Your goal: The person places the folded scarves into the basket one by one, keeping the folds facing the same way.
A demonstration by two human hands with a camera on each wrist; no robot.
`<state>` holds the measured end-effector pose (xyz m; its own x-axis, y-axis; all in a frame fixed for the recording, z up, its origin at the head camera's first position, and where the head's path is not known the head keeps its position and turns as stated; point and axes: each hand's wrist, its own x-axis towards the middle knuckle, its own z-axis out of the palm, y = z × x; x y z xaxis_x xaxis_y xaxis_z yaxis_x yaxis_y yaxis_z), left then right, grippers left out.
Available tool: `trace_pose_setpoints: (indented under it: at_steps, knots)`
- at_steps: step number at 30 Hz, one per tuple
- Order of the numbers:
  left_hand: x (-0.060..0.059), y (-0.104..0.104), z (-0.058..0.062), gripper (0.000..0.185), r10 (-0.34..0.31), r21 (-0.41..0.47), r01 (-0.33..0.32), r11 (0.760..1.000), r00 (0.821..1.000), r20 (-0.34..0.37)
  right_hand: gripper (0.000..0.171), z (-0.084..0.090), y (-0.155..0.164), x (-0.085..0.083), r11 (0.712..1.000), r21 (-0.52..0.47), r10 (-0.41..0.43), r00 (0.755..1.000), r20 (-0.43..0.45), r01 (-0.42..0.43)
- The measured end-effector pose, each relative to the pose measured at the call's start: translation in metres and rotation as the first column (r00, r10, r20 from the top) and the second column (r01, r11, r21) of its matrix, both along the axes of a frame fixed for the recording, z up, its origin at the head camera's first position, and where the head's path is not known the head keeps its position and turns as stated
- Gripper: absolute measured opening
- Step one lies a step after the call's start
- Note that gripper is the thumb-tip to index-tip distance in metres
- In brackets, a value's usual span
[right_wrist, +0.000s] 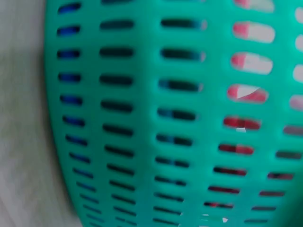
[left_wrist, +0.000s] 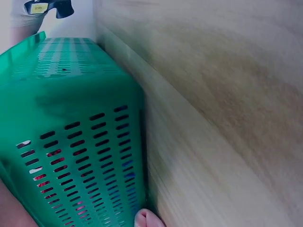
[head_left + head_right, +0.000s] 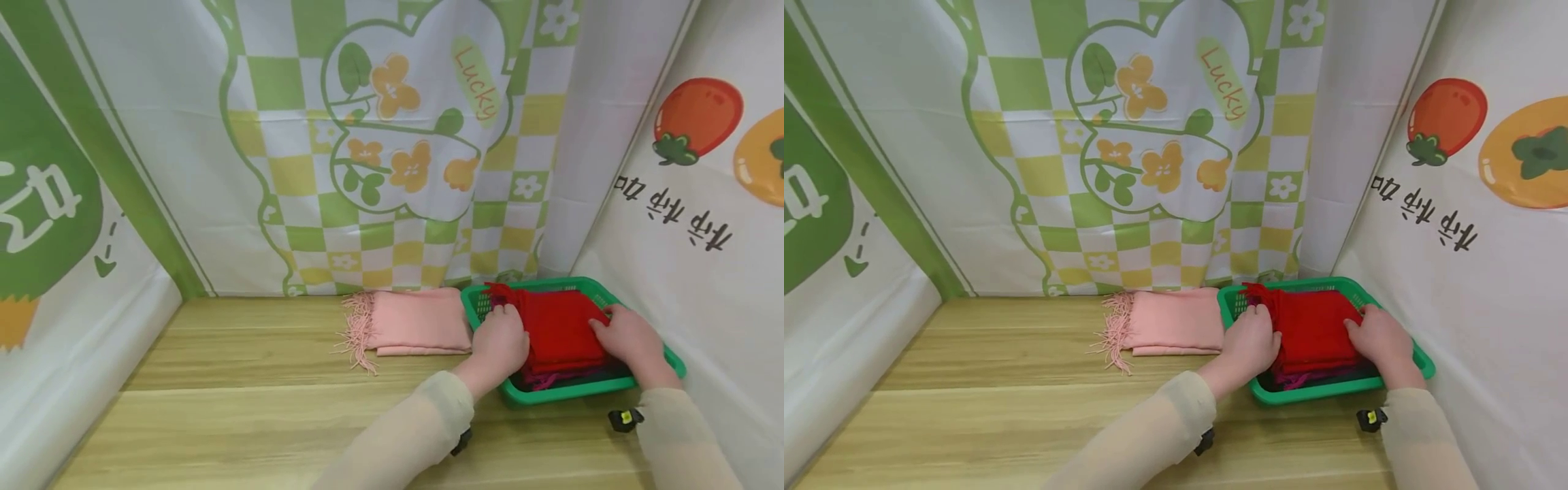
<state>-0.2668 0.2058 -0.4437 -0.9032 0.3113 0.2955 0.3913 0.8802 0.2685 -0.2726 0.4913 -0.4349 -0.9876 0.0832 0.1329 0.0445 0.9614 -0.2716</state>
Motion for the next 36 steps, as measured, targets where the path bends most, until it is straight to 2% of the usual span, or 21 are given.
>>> trace_pose_setpoints:
  at_steps: [5,11,16,22,31,36]
  knots:
    - [-0.002,-0.007,0.000,0.041,-0.035,0.108,0.031,0.994,0.999,0.032,0.066,0.004,-0.008,0.003,0.999,-0.033,-0.013,0.999,-0.034,0.012]
    - [-0.002,-0.020,0.001,0.042,-0.098,0.219,0.093,0.971,0.995,0.013,0.065,0.005,-0.016,0.008,0.998,-0.057,-0.022,0.997,-0.074,0.017]
    - [-0.004,-0.032,0.001,0.044,-0.087,0.273,0.096,0.957,0.995,-0.043,0.064,0.005,-0.027,0.011,0.997,-0.078,-0.028,0.992,-0.120,0.019]
    - [-0.010,-0.047,-0.003,0.040,-0.086,0.360,0.109,0.926,0.993,-0.080,0.064,0.006,-0.042,0.010,0.996,-0.089,-0.023,0.988,-0.154,0.009]
    - [-0.014,-0.063,-0.007,0.042,-0.087,0.476,0.101,0.874,0.995,-0.052,0.065,0.012,-0.069,0.013,0.993,-0.115,0.002,0.989,-0.145,-0.019]
    - [-0.015,-0.069,-0.010,0.044,-0.086,0.517,0.081,0.852,0.996,-0.015,0.063,0.016,-0.085,0.016,0.992,-0.108,0.043,0.984,-0.174,-0.063]
